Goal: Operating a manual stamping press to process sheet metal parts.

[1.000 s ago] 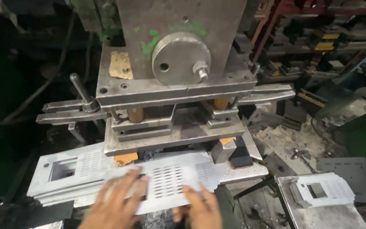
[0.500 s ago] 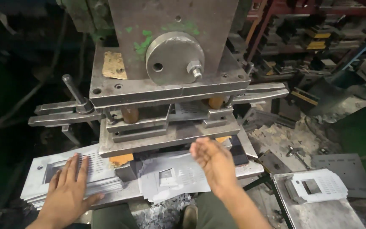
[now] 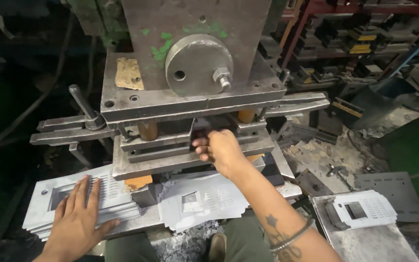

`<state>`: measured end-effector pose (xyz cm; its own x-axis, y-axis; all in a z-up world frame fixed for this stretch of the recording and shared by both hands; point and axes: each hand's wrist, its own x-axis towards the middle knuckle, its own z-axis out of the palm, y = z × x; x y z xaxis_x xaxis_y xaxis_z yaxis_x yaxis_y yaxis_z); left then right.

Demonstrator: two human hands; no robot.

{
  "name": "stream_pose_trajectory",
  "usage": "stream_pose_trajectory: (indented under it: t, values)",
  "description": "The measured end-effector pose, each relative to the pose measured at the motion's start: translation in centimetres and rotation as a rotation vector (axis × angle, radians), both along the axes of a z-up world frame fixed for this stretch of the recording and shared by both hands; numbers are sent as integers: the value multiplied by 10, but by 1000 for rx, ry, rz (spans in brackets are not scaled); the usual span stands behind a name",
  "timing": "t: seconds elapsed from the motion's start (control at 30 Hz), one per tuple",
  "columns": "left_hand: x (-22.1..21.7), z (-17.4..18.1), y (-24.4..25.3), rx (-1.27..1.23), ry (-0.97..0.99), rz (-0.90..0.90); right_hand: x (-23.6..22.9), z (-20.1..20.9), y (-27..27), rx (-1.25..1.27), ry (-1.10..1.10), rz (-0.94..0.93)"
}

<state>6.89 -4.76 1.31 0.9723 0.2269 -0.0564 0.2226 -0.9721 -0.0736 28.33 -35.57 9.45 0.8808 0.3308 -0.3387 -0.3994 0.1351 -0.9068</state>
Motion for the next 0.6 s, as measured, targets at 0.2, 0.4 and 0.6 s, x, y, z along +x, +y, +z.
stream_pose_trajectory:
  t: [0.2, 0.4, 0.6]
  values:
    - [4, -14, 5, 19, -53, -21, 20, -17, -6, 273, 237, -192]
    - [1, -23, 9, -23, -172, -43, 14, -14, 6, 154, 198, -83]
    - [6, -11, 1, 10, 7, 61, 6, -2, 5, 120, 158, -52]
